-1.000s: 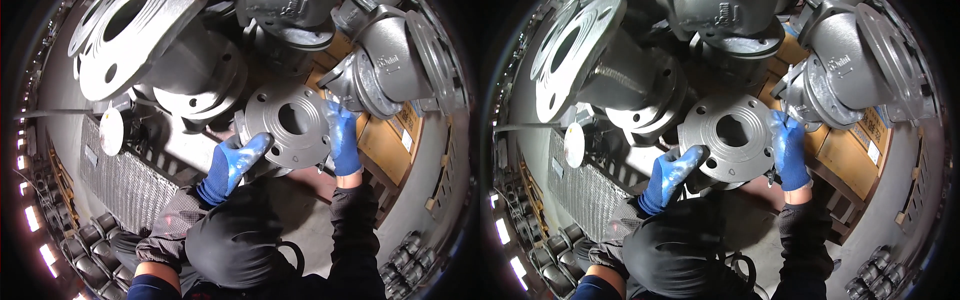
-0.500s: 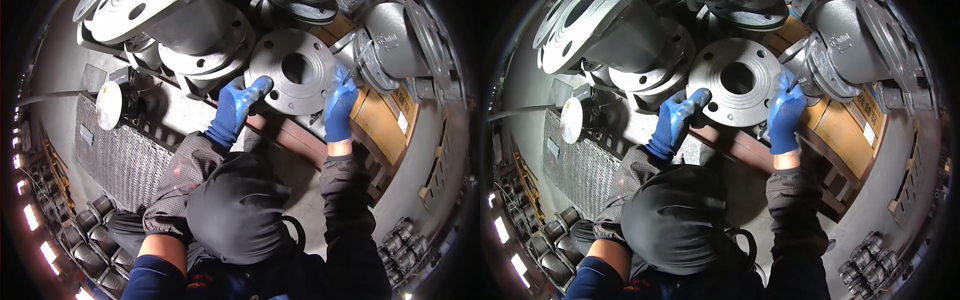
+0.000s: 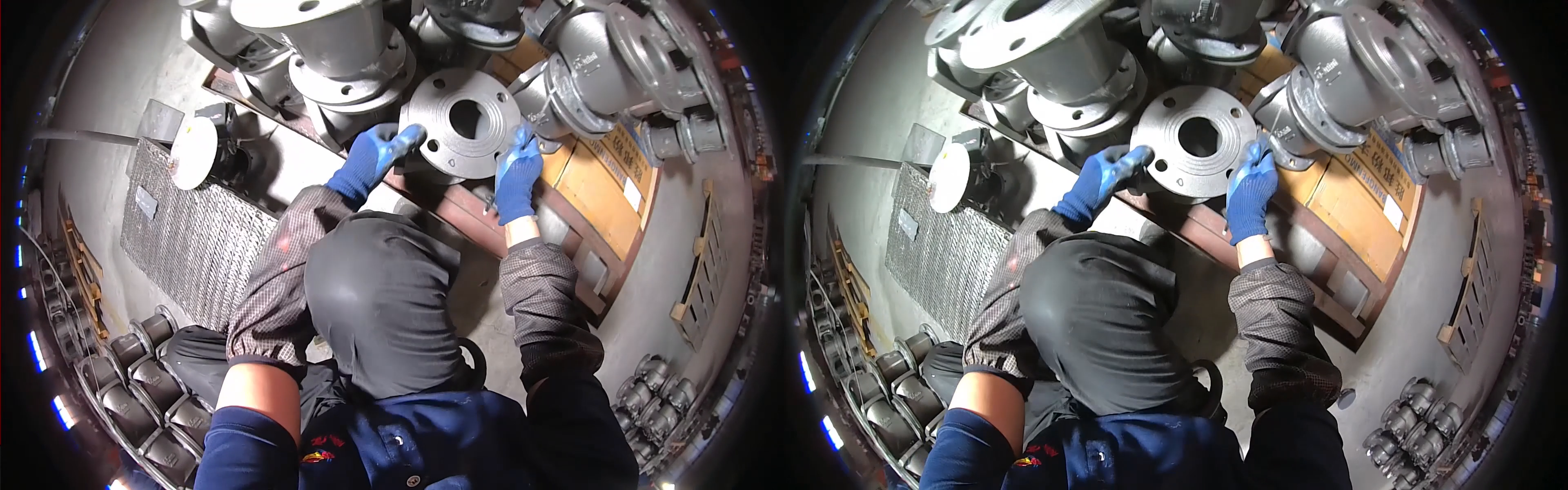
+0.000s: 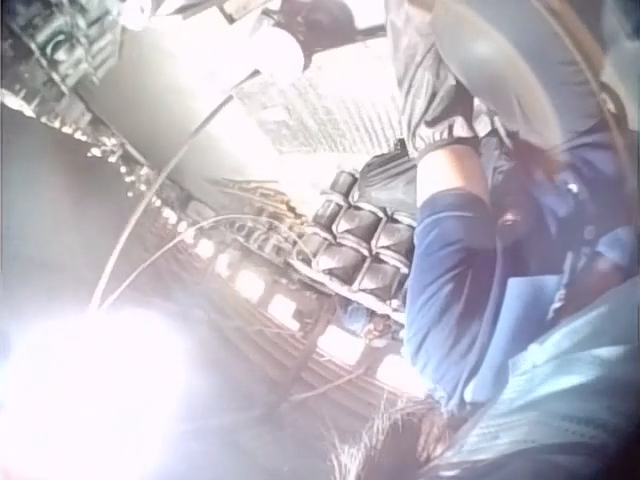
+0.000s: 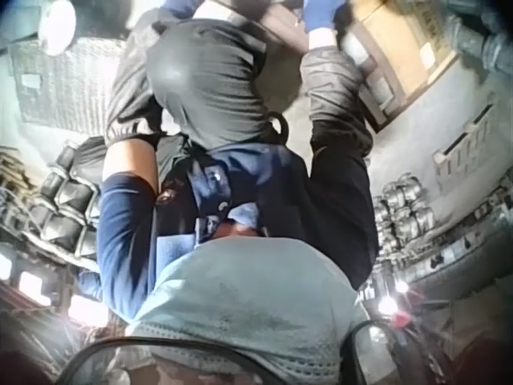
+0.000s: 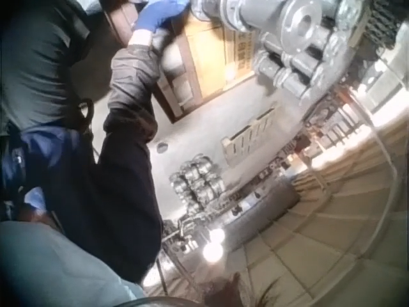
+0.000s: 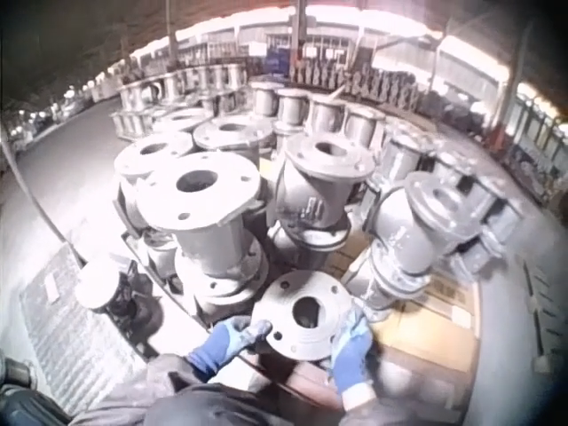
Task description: The person picks up metal valve bodies from a pile, places them on a work surface, and uses a handheld grinder to smooth the edges and surfaces before returning them to a pile.
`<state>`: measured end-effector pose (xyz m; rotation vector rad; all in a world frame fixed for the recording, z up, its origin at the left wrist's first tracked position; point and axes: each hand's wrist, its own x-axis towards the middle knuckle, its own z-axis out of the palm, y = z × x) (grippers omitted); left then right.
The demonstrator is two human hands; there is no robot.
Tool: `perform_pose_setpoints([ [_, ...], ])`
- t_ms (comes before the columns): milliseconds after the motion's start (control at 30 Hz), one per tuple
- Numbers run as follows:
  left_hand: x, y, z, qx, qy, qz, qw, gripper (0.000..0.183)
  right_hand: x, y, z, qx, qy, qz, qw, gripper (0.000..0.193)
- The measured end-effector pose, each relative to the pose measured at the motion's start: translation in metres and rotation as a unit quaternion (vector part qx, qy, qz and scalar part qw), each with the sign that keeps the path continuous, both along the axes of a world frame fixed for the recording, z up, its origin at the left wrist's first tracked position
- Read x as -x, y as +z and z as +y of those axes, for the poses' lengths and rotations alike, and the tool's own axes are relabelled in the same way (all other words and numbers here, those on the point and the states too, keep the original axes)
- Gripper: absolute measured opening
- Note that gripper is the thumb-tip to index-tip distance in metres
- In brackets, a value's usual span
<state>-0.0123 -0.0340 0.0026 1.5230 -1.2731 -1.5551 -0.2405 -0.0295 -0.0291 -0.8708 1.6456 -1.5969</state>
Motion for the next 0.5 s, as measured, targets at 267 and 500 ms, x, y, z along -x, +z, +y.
perform_pose_setpoints([
  [267, -0.158, 0.002, 0.155, 0.022, 0.176, -0.098, 0.979, 0.037, 0.013, -0.025, 0.096, 0.078, 0.300, 0.274, 0.910, 0.033],
  [500, -0.236, 0.052, 0.312, 0.075, 0.259, -0.204, 0.941, 0.052, -0.042, 0.083, 0.147, -0.106, 0.315, 0.091, 0.939, 0.045],
])
